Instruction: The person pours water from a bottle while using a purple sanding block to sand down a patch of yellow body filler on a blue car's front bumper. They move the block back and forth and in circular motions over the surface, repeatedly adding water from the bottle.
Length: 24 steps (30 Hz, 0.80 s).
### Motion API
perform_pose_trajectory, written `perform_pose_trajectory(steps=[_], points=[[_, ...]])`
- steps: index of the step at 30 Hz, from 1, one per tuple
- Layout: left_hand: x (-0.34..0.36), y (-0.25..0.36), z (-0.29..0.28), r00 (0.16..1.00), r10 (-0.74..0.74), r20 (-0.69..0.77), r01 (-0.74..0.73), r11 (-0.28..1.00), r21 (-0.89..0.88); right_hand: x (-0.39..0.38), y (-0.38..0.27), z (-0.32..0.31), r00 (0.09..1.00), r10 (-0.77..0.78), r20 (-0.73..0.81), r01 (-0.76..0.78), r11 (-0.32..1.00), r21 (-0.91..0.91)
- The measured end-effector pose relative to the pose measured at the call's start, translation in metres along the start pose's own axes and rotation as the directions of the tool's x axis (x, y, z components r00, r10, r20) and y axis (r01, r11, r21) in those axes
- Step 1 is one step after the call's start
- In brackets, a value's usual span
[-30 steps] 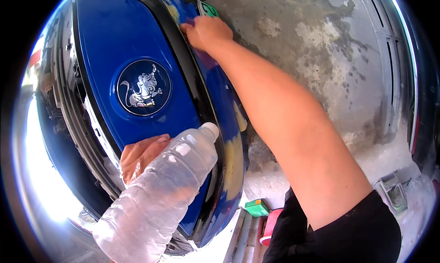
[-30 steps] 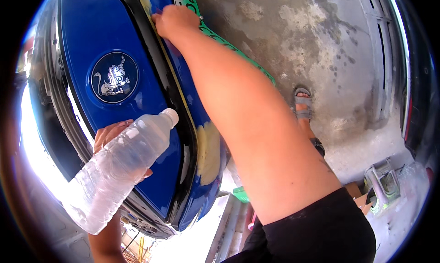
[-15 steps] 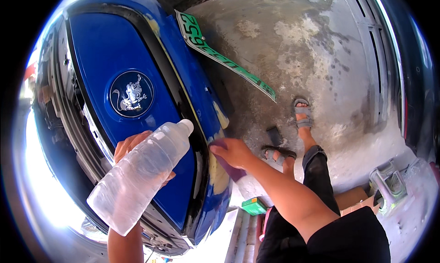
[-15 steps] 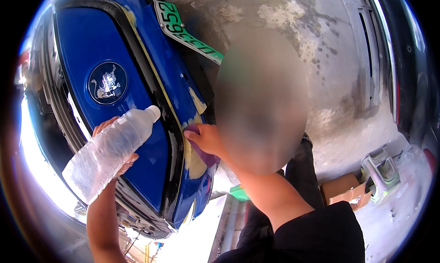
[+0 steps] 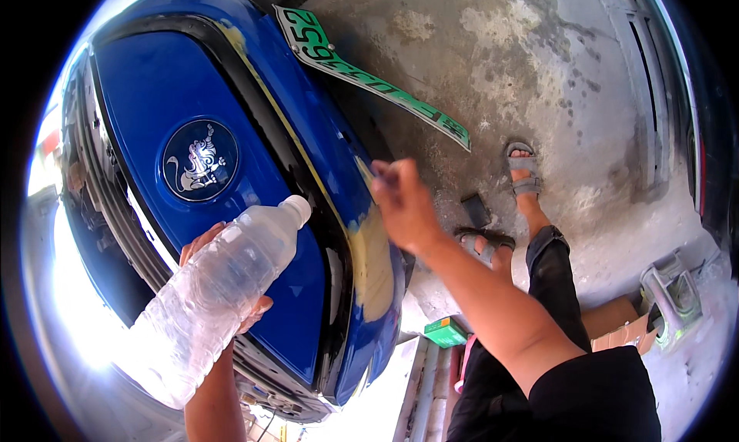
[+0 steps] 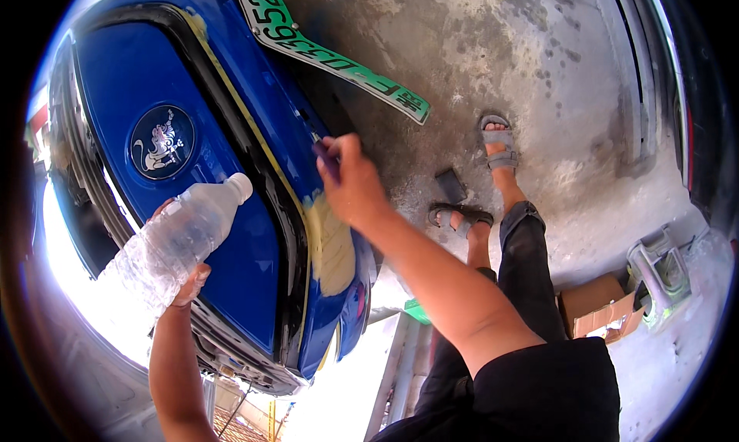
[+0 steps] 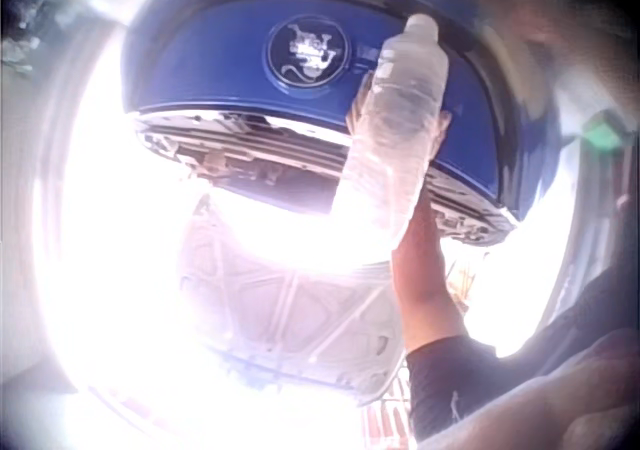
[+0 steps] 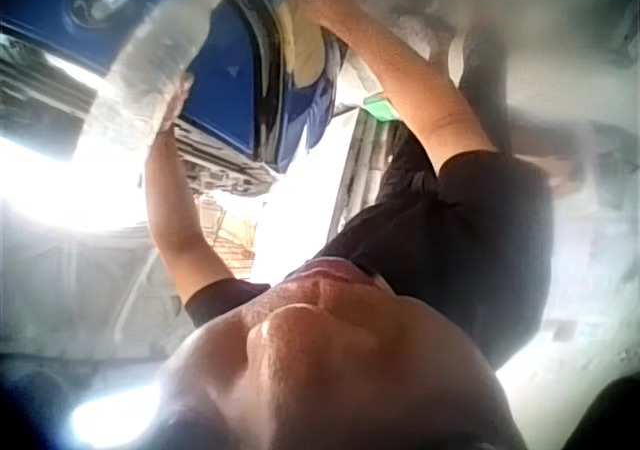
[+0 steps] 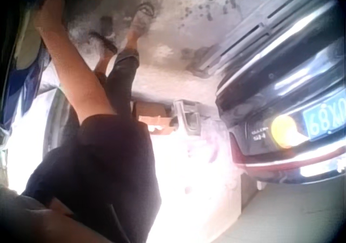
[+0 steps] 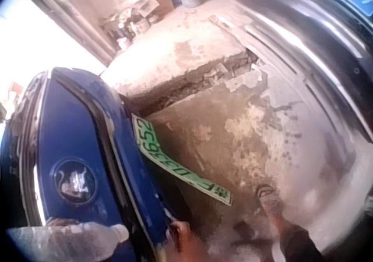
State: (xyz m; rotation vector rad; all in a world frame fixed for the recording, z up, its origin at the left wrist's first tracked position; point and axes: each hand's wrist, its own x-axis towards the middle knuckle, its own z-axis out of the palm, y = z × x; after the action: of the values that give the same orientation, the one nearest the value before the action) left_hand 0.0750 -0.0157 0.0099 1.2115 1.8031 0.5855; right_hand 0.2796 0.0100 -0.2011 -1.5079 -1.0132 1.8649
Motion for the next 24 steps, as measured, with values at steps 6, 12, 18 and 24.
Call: perform_pose_trajectory(steps=[6, 12, 18, 24], points=[[0.005, -0.001, -0.014, 1.000, 0.021, 0.004, -0.017, 0.665, 0.747, -0.045, 0.022, 0.041, 0.929, -0.303, 0.212, 0.362, 0.862, -0.356], [0.008, -0.003, -0.016, 0.993, 0.052, 0.110, -0.110, 0.771, 0.627, 0.070, -0.018, 0.078, 0.928, -0.323, 0.185, 0.358, 0.912, -0.201], [0.008, 0.019, -0.006, 0.999, 0.041, 0.013, -0.038, 0.716, 0.697, -0.019, 0.027, 0.056, 0.937, -0.259, 0.236, 0.311, 0.924, -0.221], [0.008, 0.010, 0.009, 0.999, 0.021, -0.041, -0.011, 0.970, 0.241, 0.083, -0.033, 0.077, 0.968, -0.155, 0.195, 0.192, 0.964, -0.187]])
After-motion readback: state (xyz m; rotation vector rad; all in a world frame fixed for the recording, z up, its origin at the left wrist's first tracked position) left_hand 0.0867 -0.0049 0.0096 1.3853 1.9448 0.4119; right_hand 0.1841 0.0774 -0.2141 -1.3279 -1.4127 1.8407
